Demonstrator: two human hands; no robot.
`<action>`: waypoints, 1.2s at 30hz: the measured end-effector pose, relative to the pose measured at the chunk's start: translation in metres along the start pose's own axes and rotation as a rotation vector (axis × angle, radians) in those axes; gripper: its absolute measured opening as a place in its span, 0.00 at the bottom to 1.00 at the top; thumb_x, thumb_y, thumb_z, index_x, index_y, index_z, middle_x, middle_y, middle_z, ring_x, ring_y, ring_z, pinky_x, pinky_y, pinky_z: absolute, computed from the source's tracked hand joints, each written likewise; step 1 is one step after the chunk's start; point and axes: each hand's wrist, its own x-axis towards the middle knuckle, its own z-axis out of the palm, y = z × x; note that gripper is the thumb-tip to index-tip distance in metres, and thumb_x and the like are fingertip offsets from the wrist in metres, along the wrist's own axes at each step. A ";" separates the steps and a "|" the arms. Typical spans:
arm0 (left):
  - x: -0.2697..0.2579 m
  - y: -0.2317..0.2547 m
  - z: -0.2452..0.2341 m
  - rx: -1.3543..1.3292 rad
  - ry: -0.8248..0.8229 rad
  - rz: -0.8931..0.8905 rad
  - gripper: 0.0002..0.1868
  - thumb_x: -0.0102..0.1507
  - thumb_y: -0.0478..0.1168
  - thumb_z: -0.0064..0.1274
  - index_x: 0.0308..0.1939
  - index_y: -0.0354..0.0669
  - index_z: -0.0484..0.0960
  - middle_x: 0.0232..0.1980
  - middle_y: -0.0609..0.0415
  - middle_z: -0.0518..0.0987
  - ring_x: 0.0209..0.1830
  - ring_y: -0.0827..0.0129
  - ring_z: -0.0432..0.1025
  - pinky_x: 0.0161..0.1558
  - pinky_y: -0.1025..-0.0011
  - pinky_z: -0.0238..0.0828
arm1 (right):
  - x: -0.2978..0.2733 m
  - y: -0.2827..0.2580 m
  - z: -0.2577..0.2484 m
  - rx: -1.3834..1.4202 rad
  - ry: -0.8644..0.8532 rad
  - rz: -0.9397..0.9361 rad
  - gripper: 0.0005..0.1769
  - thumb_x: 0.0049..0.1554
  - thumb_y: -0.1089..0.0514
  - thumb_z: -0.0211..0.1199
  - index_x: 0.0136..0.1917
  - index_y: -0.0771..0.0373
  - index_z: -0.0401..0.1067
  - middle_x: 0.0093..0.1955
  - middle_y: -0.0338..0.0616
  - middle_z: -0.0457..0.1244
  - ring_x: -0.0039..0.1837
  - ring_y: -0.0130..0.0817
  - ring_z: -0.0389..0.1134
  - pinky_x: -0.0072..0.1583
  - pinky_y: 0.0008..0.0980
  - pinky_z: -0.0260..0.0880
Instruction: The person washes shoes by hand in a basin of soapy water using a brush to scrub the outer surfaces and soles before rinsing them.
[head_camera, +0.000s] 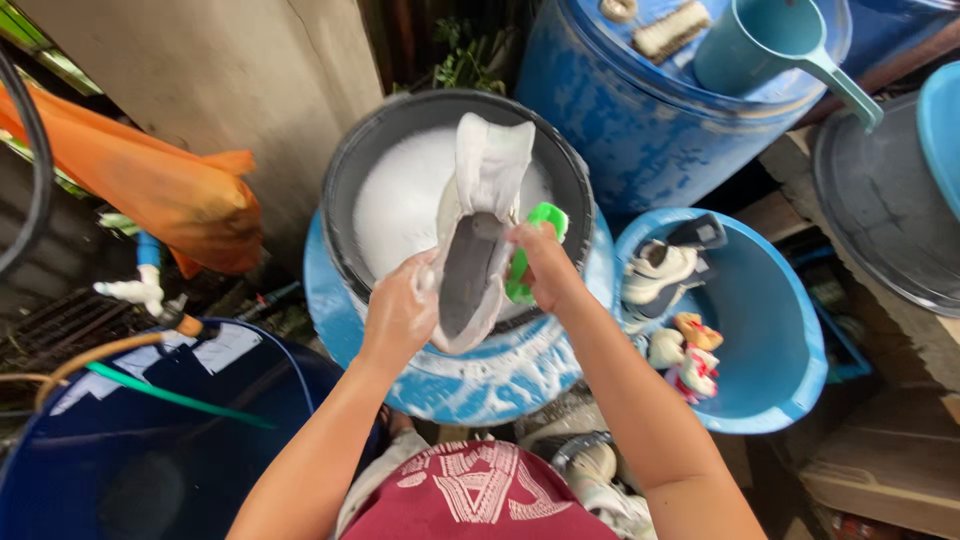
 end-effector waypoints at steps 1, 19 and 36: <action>0.012 -0.006 -0.008 0.047 0.029 -0.069 0.20 0.64 0.37 0.47 0.59 0.40 0.81 0.49 0.37 0.83 0.52 0.43 0.79 0.55 0.61 0.74 | 0.016 0.003 0.005 -0.016 0.047 0.084 0.22 0.51 0.50 0.61 0.57 0.52 0.61 0.42 0.42 0.58 0.39 0.38 0.63 0.44 0.44 0.66; 0.121 -0.167 0.036 0.369 -0.094 -0.141 0.20 0.58 0.39 0.51 0.51 0.33 0.72 0.43 0.30 0.80 0.44 0.35 0.76 0.51 0.47 0.73 | 0.078 0.012 0.037 -1.175 0.294 -0.374 0.19 0.59 0.53 0.60 0.62 0.61 0.73 0.51 0.62 0.70 0.55 0.55 0.71 0.60 0.47 0.68; 0.101 -0.155 0.050 0.260 0.044 -0.269 0.17 0.60 0.35 0.48 0.51 0.33 0.65 0.47 0.28 0.74 0.45 0.32 0.74 0.49 0.45 0.71 | 0.174 0.118 0.094 -0.636 0.102 0.045 0.34 0.50 0.57 0.63 0.69 0.67 0.62 0.54 0.57 0.64 0.52 0.47 0.68 0.50 0.45 0.67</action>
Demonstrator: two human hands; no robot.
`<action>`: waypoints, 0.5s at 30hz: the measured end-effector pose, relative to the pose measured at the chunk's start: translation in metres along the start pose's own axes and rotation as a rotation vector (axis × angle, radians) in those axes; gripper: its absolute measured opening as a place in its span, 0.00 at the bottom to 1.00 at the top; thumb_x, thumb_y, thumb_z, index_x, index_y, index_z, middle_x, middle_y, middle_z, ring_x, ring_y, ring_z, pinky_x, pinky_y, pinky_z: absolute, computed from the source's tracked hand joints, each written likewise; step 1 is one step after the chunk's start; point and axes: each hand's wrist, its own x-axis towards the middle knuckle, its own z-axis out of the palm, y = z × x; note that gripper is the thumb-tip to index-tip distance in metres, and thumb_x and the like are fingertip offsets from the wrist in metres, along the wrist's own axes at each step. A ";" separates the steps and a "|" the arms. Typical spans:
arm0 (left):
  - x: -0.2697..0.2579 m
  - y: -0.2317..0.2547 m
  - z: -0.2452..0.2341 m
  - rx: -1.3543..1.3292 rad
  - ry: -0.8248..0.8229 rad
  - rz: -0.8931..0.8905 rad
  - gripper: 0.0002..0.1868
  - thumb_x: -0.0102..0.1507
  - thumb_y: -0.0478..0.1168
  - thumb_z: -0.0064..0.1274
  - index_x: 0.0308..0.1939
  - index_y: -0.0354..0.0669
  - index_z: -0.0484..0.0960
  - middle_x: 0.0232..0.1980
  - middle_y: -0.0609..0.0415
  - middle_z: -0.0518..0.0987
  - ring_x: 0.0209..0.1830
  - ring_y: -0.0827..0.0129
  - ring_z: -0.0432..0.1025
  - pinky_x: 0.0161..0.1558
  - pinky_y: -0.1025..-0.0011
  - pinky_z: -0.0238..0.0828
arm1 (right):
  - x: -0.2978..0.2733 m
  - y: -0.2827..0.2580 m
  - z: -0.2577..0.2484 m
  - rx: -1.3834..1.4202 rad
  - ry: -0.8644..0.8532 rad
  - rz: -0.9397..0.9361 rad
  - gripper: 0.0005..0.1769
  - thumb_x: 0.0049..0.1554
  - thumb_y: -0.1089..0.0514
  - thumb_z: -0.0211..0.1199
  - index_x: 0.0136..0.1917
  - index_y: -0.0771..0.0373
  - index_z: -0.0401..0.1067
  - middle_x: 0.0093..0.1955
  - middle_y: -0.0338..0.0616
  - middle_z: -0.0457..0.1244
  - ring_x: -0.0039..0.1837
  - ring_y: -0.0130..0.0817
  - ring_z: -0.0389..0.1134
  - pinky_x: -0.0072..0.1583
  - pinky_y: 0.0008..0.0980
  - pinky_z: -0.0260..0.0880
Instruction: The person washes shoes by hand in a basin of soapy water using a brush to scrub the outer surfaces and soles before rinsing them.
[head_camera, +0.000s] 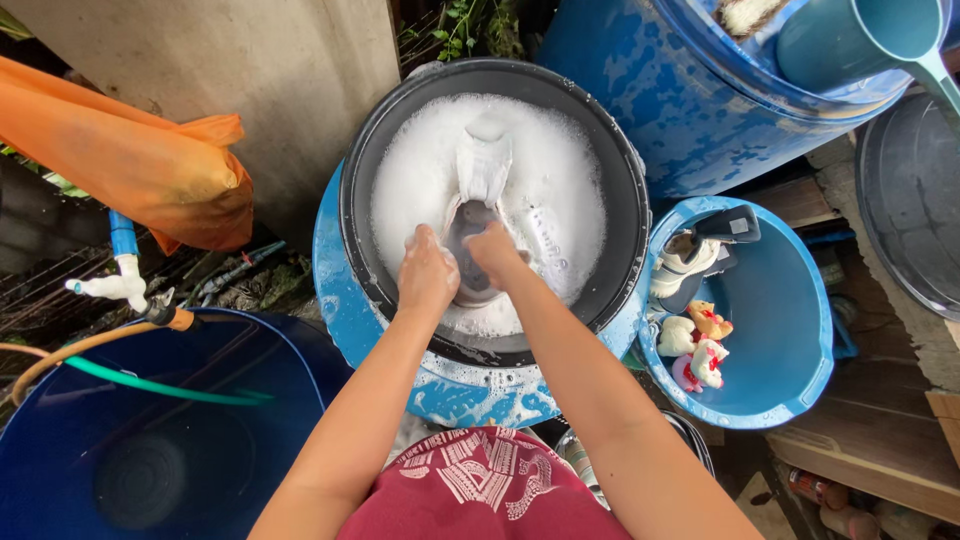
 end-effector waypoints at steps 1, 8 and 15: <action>0.000 0.001 -0.002 0.019 -0.003 0.029 0.17 0.61 0.35 0.49 0.52 0.32 0.64 0.50 0.28 0.72 0.44 0.32 0.74 0.48 0.46 0.71 | 0.003 -0.005 -0.004 0.203 -0.075 0.127 0.33 0.52 0.57 0.63 0.68 0.69 0.62 0.48 0.54 0.66 0.45 0.42 0.69 0.46 0.44 0.66; -0.002 0.001 -0.003 0.076 0.005 0.064 0.17 0.62 0.34 0.48 0.53 0.34 0.65 0.49 0.29 0.72 0.45 0.33 0.74 0.48 0.45 0.71 | 0.006 -0.009 0.010 0.022 -0.006 0.111 0.28 0.50 0.58 0.70 0.59 0.73 0.66 0.44 0.45 0.63 0.43 0.35 0.66 0.43 0.38 0.70; -0.001 -0.001 0.002 0.005 0.014 0.093 0.19 0.59 0.33 0.51 0.52 0.32 0.64 0.47 0.28 0.72 0.42 0.33 0.74 0.47 0.47 0.72 | 0.032 0.005 -0.016 0.269 -0.205 0.299 0.09 0.53 0.58 0.65 0.37 0.64 0.68 0.35 0.43 0.57 0.35 0.34 0.56 0.33 0.34 0.56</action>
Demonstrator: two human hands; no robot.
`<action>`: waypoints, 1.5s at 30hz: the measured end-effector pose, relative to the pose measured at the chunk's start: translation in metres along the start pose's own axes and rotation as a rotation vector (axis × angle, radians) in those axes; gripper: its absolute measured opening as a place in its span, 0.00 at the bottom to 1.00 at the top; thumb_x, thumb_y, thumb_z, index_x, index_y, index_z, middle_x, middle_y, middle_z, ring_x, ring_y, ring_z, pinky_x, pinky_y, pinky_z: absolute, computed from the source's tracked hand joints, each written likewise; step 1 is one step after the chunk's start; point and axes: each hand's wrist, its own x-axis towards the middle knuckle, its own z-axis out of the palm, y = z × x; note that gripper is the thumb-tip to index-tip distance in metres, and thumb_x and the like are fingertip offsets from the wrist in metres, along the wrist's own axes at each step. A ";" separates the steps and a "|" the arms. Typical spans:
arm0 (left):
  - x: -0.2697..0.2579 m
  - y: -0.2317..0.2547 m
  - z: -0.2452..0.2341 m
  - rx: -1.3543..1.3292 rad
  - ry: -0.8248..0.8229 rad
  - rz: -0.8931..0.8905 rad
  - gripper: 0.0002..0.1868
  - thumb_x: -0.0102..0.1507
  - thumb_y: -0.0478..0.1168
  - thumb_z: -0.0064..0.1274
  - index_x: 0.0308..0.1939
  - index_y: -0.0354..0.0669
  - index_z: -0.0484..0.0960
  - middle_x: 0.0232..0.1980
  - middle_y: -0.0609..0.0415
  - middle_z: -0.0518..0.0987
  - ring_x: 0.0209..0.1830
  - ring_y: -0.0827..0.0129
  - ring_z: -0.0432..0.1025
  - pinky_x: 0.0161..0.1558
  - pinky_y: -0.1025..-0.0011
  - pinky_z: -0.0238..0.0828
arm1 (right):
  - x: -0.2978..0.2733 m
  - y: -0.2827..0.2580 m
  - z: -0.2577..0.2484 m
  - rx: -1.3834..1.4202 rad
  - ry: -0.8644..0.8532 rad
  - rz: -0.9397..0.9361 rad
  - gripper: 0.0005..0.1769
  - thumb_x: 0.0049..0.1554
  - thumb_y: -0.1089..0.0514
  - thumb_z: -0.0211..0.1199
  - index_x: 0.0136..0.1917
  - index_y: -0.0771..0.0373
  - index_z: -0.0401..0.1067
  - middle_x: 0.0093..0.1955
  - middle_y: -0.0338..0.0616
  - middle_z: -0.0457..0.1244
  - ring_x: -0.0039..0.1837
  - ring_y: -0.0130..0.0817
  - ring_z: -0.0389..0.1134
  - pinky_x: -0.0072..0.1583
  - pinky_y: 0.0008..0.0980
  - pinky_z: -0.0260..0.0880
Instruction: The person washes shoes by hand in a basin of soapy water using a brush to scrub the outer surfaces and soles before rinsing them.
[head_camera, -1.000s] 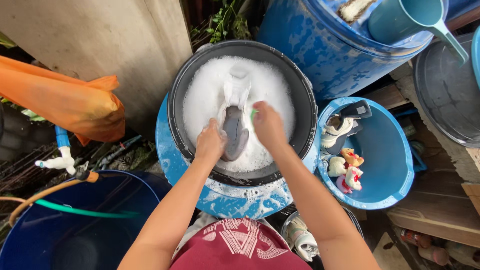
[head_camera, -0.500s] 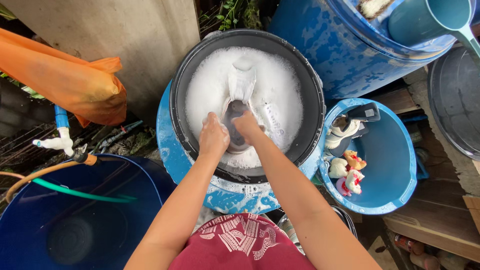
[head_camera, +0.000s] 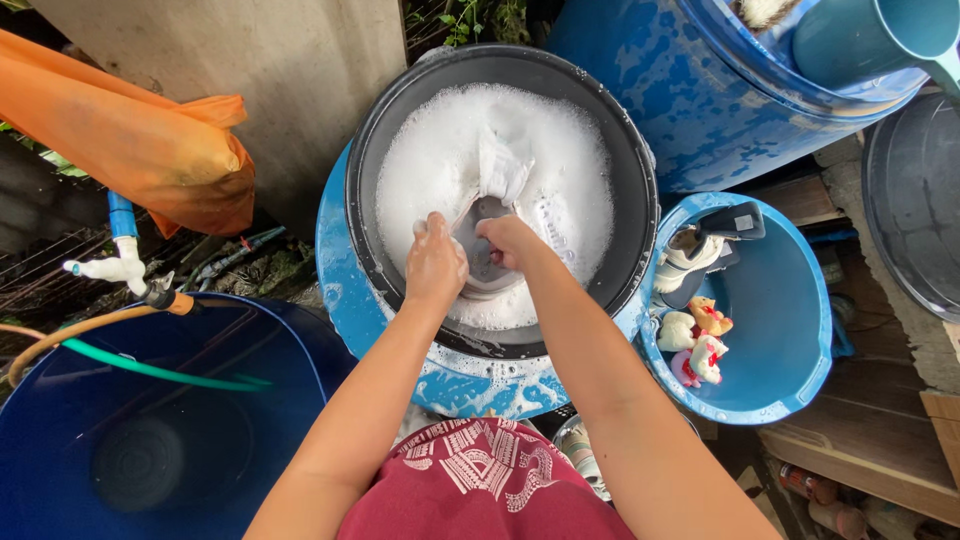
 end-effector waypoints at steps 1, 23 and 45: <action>-0.001 0.000 -0.001 -0.014 0.011 0.023 0.20 0.58 0.33 0.52 0.51 0.32 0.64 0.47 0.28 0.72 0.41 0.33 0.74 0.46 0.47 0.72 | 0.002 0.001 -0.001 0.022 -0.013 0.017 0.09 0.53 0.58 0.65 0.35 0.63 0.68 0.34 0.41 0.57 0.35 0.32 0.56 0.32 0.32 0.57; -0.002 0.027 -0.024 0.002 -0.040 0.093 0.15 0.63 0.38 0.48 0.53 0.38 0.71 0.52 0.34 0.74 0.54 0.37 0.70 0.57 0.47 0.67 | -0.072 -0.016 -0.052 0.373 -0.192 -0.340 0.21 0.65 0.55 0.62 0.64 0.72 0.64 0.55 0.58 0.65 0.48 0.39 0.69 0.43 0.35 0.72; -0.034 0.042 -0.106 -0.599 -0.662 -0.298 0.34 0.59 0.34 0.54 0.71 0.39 0.68 0.61 0.44 0.80 0.58 0.64 0.75 0.57 0.68 0.70 | -0.050 0.023 -0.068 -0.839 0.391 -0.525 0.24 0.63 0.47 0.58 0.71 0.53 0.66 0.66 0.53 0.67 0.68 0.50 0.68 0.67 0.45 0.68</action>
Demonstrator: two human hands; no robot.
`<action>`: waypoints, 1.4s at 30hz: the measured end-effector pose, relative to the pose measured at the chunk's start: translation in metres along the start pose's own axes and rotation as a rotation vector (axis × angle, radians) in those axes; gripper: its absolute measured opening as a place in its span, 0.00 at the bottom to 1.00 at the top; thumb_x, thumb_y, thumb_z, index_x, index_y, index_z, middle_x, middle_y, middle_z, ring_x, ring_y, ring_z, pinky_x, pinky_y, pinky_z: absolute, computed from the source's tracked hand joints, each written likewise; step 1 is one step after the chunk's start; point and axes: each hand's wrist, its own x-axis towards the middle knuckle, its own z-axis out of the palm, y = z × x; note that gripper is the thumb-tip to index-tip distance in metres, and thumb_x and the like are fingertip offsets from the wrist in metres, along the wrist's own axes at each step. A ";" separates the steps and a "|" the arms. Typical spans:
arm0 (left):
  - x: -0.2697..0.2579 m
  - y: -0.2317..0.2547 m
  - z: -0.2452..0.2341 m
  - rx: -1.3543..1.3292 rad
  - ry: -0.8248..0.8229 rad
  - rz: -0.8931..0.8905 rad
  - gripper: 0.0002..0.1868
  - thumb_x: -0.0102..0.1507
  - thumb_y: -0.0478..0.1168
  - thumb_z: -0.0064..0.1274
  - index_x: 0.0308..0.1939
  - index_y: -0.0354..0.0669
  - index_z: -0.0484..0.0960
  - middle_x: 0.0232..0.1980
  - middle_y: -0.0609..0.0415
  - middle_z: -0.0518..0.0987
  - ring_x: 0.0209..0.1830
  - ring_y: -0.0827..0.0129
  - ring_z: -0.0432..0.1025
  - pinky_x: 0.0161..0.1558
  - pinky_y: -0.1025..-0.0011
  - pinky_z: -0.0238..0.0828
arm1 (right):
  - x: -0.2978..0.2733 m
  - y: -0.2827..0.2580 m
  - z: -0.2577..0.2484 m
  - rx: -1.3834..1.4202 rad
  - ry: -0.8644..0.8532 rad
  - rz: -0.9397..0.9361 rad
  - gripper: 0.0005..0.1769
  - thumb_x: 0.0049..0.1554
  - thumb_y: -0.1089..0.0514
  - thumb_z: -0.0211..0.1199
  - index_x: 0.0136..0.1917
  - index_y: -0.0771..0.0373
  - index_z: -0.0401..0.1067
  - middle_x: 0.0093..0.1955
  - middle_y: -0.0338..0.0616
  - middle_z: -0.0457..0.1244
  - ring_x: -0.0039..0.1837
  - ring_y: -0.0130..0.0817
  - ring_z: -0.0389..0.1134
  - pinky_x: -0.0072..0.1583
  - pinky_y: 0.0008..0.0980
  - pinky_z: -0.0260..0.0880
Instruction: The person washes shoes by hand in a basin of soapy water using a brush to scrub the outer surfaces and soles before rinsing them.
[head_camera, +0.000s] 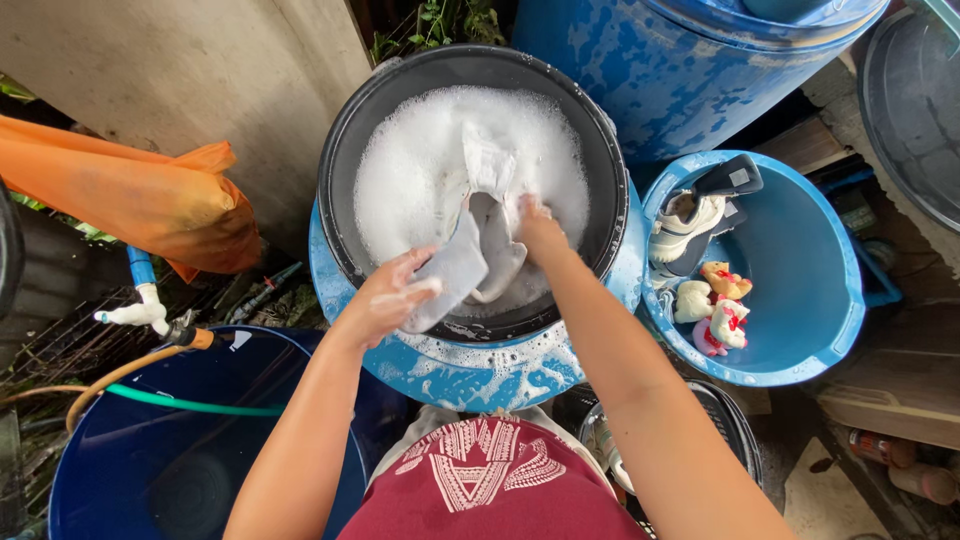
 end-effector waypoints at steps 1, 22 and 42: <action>-0.004 -0.001 -0.002 -0.077 -0.094 -0.008 0.34 0.59 0.34 0.55 0.71 0.40 0.68 0.61 0.45 0.80 0.58 0.66 0.74 0.58 0.68 0.69 | 0.004 0.004 0.012 -0.029 -0.022 -0.023 0.26 0.61 0.47 0.60 0.71 0.53 0.65 0.66 0.54 0.67 0.68 0.51 0.68 0.67 0.45 0.68; -0.040 -0.038 -0.039 0.380 0.510 0.195 0.29 0.55 0.33 0.58 0.62 0.39 0.75 0.59 0.44 0.77 0.58 0.59 0.74 0.57 0.65 0.71 | -0.016 0.030 0.002 -0.013 0.314 -0.035 0.12 0.58 0.55 0.61 0.55 0.59 0.77 0.56 0.64 0.66 0.59 0.61 0.68 0.59 0.52 0.68; -0.024 -0.065 -0.060 -0.817 0.224 0.121 0.16 0.63 0.35 0.50 0.56 0.43 0.77 0.53 0.52 0.80 0.51 0.64 0.76 0.54 0.59 0.75 | -0.141 -0.187 -0.038 0.331 0.182 -0.562 0.27 0.52 0.39 0.73 0.62 0.49 0.79 0.59 0.48 0.73 0.59 0.43 0.75 0.61 0.42 0.74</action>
